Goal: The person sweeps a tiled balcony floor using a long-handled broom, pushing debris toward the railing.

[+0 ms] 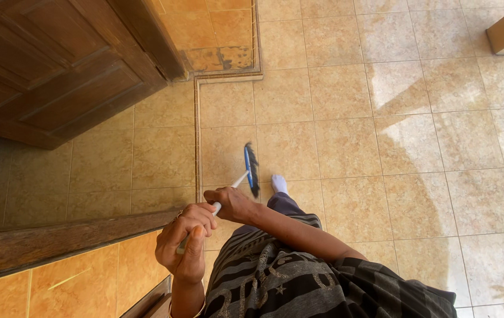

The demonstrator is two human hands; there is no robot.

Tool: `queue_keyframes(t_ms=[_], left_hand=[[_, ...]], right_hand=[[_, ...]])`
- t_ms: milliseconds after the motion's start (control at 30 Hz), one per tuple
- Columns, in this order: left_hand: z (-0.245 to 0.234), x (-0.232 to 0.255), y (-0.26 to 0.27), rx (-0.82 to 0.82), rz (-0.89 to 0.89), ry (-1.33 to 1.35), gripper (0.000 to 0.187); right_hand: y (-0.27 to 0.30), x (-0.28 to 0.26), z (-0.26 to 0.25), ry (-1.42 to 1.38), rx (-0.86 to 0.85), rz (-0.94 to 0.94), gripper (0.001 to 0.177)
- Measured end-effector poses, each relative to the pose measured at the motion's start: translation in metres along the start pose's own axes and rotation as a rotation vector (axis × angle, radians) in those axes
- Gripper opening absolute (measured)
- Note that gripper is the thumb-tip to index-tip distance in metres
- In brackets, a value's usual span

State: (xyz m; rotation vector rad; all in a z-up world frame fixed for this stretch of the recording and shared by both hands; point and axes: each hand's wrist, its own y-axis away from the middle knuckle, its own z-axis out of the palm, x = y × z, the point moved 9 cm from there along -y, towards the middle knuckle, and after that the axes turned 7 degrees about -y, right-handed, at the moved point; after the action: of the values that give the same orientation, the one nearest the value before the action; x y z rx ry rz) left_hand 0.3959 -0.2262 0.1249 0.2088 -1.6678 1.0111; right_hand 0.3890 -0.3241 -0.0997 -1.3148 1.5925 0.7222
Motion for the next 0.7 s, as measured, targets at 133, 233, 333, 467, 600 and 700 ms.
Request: queue_keyframes(t_ms=[133, 233, 333, 467, 600, 700], left_hand=[[0.019, -0.074, -0.004, -0.041, -0.122, -0.301, 0.026], [0.059, -0.155, -0.002, -0.117, -0.23, -0.339, 0.033], [0.08, -0.213, -0.012, -0.154, -0.303, -0.27, 0.032], [0.09, -0.258, -0.047, -0.081, -0.423, -0.026, 0.028], [0.095, -0.247, -0.095, 0.026, -0.357, 0.14, 0.036], [0.082, -0.222, -0.133, 0.159, -0.348, 0.136, 0.037]], right_hand=[[-0.035, 0.029, -0.01, -0.046, -0.088, -0.051, 0.019], [-0.049, 0.105, -0.015, -0.023, -0.202, 0.107, 0.026], [-0.054, 0.194, -0.033, 0.086, -0.292, 0.288, 0.037], [-0.071, 0.245, -0.084, 0.163, -0.133, 0.229, 0.02], [-0.086, 0.24, -0.132, 0.267, -0.113, 0.293, 0.016], [-0.112, 0.197, -0.155, 0.263, -0.086, 0.227, 0.023]])
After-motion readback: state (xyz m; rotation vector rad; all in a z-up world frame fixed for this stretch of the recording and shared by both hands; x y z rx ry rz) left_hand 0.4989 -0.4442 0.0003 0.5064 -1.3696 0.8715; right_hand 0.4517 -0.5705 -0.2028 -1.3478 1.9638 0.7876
